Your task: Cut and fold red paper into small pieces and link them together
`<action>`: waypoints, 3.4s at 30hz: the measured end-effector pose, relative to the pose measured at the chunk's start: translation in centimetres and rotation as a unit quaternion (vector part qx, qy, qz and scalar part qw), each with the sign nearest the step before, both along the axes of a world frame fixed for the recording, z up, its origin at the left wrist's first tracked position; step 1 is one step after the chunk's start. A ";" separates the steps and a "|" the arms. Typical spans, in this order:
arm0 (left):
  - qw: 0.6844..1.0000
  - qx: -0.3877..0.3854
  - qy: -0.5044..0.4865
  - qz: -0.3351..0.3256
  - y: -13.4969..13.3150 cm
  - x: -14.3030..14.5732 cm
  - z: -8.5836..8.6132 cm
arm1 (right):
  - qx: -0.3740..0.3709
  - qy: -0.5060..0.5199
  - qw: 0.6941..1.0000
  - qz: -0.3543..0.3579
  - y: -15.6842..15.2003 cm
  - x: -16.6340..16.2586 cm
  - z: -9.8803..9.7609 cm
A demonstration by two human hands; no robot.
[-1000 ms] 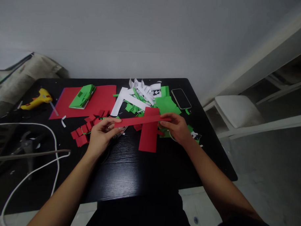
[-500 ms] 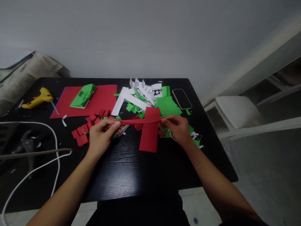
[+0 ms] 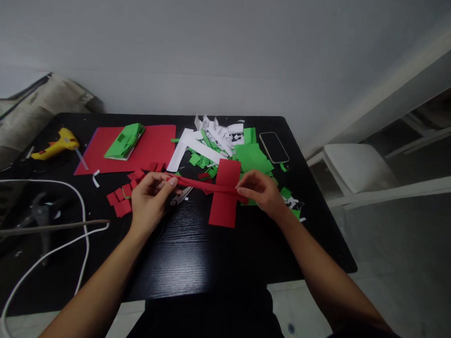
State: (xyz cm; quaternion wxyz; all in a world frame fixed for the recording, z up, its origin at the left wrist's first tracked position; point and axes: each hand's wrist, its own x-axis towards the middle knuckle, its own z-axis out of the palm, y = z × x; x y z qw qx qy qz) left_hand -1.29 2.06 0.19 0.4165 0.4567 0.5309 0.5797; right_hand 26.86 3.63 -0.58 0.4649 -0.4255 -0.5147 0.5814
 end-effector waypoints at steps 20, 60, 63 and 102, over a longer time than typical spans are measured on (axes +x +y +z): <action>0.963 -0.106 -0.128 -0.211 -0.9 1.0 -1.1 | -0.125 -0.039 0.978 0.164 -3.5 -8.0 -0.2; 0.959 -0.115 -0.046 -0.255 -2.7 2.9 -0.8 | -0.051 0.035 0.998 0.023 -3.3 -6.8 -0.7; 0.955 -0.113 -0.036 -0.272 -2.7 2.7 -0.9 | -0.049 0.033 0.998 0.025 -3.4 -6.8 -0.9; 0.964 -0.123 -0.041 -0.234 -2.4 2.2 0.3 | 0.044 0.022 0.999 -0.003 -4.0 -6.6 -1.2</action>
